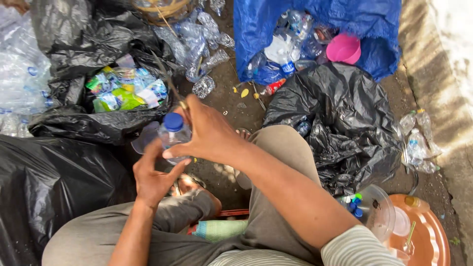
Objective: The person sits on the ground and uses a knife to cut the labels and tops off plastic water bottles. They repeatedly pick up bottles, cut them, and place the pieces into a black plastic bag.
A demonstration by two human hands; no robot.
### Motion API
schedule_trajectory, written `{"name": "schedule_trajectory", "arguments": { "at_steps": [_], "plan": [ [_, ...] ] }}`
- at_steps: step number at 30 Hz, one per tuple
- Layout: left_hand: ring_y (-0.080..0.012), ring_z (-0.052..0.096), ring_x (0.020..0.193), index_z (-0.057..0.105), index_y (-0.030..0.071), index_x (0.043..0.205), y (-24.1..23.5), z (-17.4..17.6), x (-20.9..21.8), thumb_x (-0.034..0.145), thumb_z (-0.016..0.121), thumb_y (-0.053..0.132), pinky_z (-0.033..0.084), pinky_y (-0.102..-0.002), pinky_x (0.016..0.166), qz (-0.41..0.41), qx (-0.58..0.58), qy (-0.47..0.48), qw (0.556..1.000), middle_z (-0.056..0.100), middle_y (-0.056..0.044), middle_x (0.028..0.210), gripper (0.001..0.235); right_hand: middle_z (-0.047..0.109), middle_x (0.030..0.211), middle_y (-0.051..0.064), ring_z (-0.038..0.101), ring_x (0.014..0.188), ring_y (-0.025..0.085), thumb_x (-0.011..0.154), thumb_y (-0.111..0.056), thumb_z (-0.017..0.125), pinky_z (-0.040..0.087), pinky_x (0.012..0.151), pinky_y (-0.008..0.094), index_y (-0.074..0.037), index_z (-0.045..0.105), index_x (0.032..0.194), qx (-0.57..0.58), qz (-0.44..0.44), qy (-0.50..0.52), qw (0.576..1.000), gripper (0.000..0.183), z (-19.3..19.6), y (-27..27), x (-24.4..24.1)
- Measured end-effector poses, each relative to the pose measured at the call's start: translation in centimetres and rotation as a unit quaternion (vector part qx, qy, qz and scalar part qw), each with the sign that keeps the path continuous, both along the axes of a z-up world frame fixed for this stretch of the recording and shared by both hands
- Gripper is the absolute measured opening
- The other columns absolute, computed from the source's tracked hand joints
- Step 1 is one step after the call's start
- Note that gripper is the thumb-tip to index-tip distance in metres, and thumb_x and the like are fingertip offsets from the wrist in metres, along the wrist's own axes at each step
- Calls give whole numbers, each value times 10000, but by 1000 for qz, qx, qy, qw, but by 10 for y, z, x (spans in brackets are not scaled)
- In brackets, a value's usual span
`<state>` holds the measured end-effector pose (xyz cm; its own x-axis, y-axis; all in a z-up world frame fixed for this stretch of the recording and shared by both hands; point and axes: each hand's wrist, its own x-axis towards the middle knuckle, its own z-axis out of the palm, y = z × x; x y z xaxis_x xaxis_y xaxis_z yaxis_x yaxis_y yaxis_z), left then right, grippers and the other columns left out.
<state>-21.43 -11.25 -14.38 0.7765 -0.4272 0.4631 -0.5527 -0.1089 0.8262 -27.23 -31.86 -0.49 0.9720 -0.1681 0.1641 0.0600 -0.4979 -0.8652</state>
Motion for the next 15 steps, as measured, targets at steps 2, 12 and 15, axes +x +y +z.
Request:
{"name": "schedule_trajectory", "arguments": {
  "at_steps": [2,12,15],
  "plan": [
    [-322,752,876,725,107,1263,3,-1,1,640,1009,263,590,-386,772,7,72,-23,997,758,-109,930,703,623,925,241,682,886,412,679,-540,879,558,807,510,12,497,1072,14,-11,57,998,777,2,0,-4],
    [-433,709,1054,727,79,1294,-1,30,11,716,970,191,582,-528,851,18,54,-90,994,729,-183,1122,637,586,600,143,649,564,352,951,-385,711,464,550,413,-55,555,818,-94,-117,-25,988,389,-7,-8,8],
    [-410,705,1090,726,100,1297,1,29,14,734,967,218,581,-515,884,50,56,-102,992,713,-166,1171,624,551,563,79,613,520,251,945,-244,686,482,525,361,-94,618,863,-85,-102,-16,991,184,-6,-14,10]
  ]
}}
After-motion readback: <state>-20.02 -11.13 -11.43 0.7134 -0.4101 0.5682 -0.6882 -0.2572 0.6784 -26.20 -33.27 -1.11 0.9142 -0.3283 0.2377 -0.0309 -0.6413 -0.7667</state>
